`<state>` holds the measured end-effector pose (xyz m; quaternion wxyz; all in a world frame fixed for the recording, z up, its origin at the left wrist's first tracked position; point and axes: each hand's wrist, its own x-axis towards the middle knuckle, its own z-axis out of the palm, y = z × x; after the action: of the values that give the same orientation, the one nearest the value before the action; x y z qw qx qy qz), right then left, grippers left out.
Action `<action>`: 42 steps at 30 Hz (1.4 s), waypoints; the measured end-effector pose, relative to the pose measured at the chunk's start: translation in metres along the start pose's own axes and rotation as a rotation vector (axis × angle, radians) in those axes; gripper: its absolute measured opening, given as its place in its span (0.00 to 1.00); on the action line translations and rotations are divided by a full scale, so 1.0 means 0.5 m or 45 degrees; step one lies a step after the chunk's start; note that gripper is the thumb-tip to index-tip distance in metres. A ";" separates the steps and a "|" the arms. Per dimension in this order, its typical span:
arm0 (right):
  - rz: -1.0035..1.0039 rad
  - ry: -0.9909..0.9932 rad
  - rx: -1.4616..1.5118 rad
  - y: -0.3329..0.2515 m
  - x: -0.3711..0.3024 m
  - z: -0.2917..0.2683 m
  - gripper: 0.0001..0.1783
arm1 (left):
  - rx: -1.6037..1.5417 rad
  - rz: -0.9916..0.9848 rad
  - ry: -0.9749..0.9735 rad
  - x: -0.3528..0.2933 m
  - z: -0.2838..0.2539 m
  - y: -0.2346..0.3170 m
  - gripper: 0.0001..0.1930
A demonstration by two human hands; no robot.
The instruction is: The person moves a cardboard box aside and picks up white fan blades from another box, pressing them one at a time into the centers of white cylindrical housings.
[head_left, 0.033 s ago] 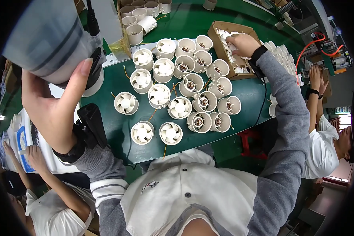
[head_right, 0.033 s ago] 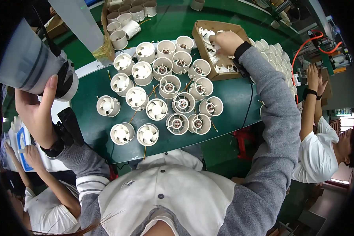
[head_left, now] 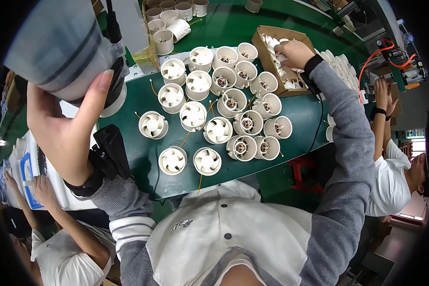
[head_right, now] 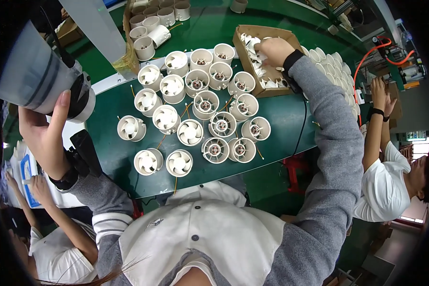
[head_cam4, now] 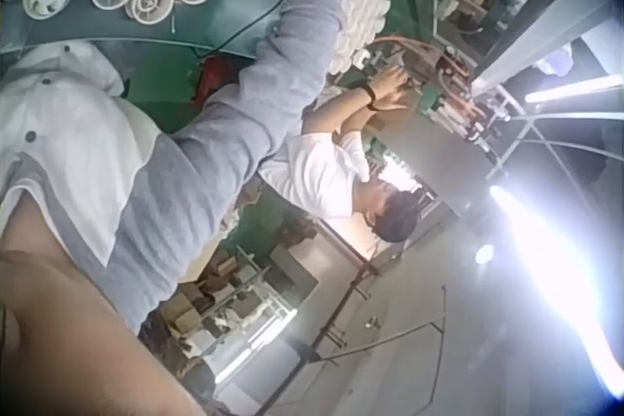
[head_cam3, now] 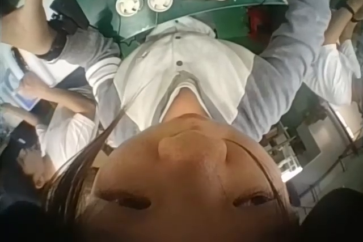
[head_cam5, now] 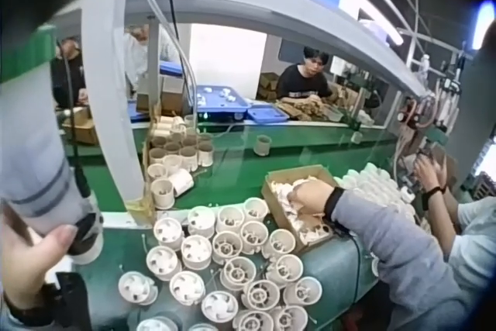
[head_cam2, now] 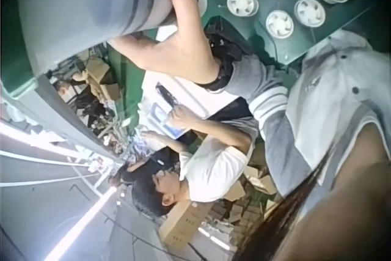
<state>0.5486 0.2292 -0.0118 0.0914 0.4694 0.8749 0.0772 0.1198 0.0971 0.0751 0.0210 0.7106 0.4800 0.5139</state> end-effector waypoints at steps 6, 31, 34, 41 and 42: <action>0.252 -0.142 -0.034 0.010 -0.021 -0.029 0.19 | -0.046 -0.127 -0.016 -0.001 -0.011 -0.010 0.27; -0.103 0.053 0.421 -0.299 0.090 -0.077 0.09 | -0.058 -0.073 -0.051 -0.019 0.007 -0.009 0.25; -0.136 -0.062 0.268 -0.318 0.100 -0.064 0.08 | -0.041 -0.047 -0.052 -0.014 0.007 -0.031 0.25; -0.240 0.070 0.533 -0.282 0.065 -0.060 0.05 | -0.087 0.064 -0.042 -0.005 0.014 -0.006 0.25; -0.242 0.069 0.531 -0.272 0.058 -0.068 0.05 | -0.089 0.083 -0.034 -0.007 0.013 -0.010 0.25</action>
<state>0.4153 0.1775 -0.0114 -0.0241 0.3914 0.9143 -0.1016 0.1214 0.1006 0.0668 0.0354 0.7315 0.4380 0.5213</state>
